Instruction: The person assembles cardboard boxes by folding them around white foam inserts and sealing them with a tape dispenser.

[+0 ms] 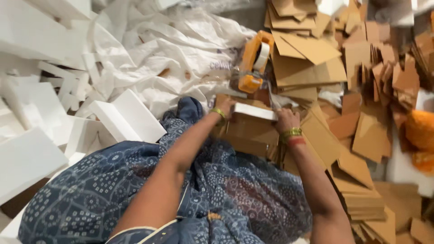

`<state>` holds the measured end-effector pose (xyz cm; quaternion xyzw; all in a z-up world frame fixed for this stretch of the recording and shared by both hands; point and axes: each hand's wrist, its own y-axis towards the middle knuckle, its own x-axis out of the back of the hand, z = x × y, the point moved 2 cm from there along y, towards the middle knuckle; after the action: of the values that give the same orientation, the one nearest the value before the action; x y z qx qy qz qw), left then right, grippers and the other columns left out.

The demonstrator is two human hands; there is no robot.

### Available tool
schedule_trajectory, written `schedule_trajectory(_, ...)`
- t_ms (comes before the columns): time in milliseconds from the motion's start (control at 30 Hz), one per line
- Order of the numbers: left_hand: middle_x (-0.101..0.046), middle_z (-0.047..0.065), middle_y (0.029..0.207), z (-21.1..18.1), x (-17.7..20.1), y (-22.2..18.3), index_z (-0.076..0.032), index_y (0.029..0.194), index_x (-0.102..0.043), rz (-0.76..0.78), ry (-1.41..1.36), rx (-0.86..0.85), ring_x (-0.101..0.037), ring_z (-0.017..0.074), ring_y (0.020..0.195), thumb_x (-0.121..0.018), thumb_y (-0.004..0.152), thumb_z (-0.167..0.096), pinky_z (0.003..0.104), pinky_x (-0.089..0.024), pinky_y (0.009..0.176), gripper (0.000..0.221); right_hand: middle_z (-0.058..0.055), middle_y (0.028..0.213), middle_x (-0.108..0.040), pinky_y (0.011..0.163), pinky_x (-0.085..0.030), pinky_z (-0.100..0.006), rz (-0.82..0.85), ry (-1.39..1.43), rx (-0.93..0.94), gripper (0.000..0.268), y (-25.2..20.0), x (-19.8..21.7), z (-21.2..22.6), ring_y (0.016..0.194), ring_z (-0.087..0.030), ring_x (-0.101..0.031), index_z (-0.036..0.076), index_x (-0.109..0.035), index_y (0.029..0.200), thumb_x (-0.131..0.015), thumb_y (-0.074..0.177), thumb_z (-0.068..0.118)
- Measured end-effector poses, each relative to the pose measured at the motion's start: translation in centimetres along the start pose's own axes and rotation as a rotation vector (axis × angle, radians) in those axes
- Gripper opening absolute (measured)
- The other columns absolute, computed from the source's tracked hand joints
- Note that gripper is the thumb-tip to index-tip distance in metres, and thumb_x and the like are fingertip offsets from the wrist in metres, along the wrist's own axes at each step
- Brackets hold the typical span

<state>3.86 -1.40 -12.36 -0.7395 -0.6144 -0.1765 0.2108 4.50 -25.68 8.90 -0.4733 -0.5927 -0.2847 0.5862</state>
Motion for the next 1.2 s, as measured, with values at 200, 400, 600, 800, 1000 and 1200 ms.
schedule_trajectory(200,-0.078,0.023,0.113,8.6,25.8,-3.9,-0.003,0.118,-0.077,0.064,0.154,0.637,-0.076,0.0384,0.098,-0.063,0.101,-0.030,0.050,-0.058,0.086,0.035,-0.010,0.099,-0.074,0.087,-0.055,-0.044,0.270,0.223,0.453,0.045,-7.1,10.5,8.6,0.097,-0.032,-0.069,0.017,-0.074,0.104,-0.089,0.065,0.035)
schedule_trajectory(400,-0.069,0.007,0.134,9.1,36.5,-19.4,-0.014,0.124,-0.075,0.136,0.665,1.118,-0.065,0.0316,0.124,-0.083,0.082,-0.017,0.051,-0.054,0.097,0.043,-0.012,0.105,-0.071,0.088,-0.055,-0.045,-0.221,0.191,0.551,0.053,-4.9,25.4,13.9,0.100,-0.034,-0.068,0.015,-0.068,0.110,-0.089,0.065,0.035)
schedule_trajectory(600,-0.071,0.010,0.131,11.9,35.4,-22.8,-0.013,0.121,-0.076,0.010,0.522,1.176,-0.066,0.0317,0.120,-0.085,0.081,-0.019,0.049,-0.056,0.092,0.042,-0.016,0.111,-0.067,0.090,-0.054,-0.045,-0.395,0.240,0.517,0.063,-3.4,27.7,12.5,0.104,-0.035,-0.066,0.013,-0.061,0.117,-0.090,0.066,0.035)
schedule_trajectory(800,-0.073,0.012,0.127,9.8,34.1,-19.0,-0.012,0.119,-0.078,0.005,0.580,1.087,-0.068,0.0318,0.117,-0.086,0.080,-0.020,0.048,-0.058,0.088,0.040,-0.019,0.117,-0.063,0.092,-0.053,-0.045,-0.111,0.332,0.354,0.072,-7.3,18.5,8.4,0.108,-0.036,-0.064,0.010,-0.053,0.124,-0.090,0.067,0.035)
schedule_trajectory(1000,-0.065,0.027,0.118,-1.7,40.3,-13.2,-0.009,0.112,-0.073,-0.568,0.757,0.574,-0.068,0.0403,0.101,-0.082,0.073,-0.020,0.046,-0.055,0.085,0.042,-0.023,0.124,-0.059,0.093,-0.052,-0.045,0.052,0.437,0.271,0.082,-15.2,16.3,4.4,0.111,-0.038,-0.062,0.008,-0.046,0.131,-0.091,0.068,0.035)
schedule_trajectory(1200,-0.064,0.019,0.132,-8.5,32.2,-10.8,-0.029,0.144,-0.059,-0.121,0.274,0.383,-0.064,0.0341,0.118,-0.089,0.069,-0.047,0.044,-0.050,0.102,0.083,-0.026,0.130,-0.055,0.095,-0.051,-0.046,0.100,0.482,0.347,0.093,-16.9,14.5,3.0,0.115,-0.039,-0.060,0.006,-0.039,0.138,-0.092,0.068,0.035)
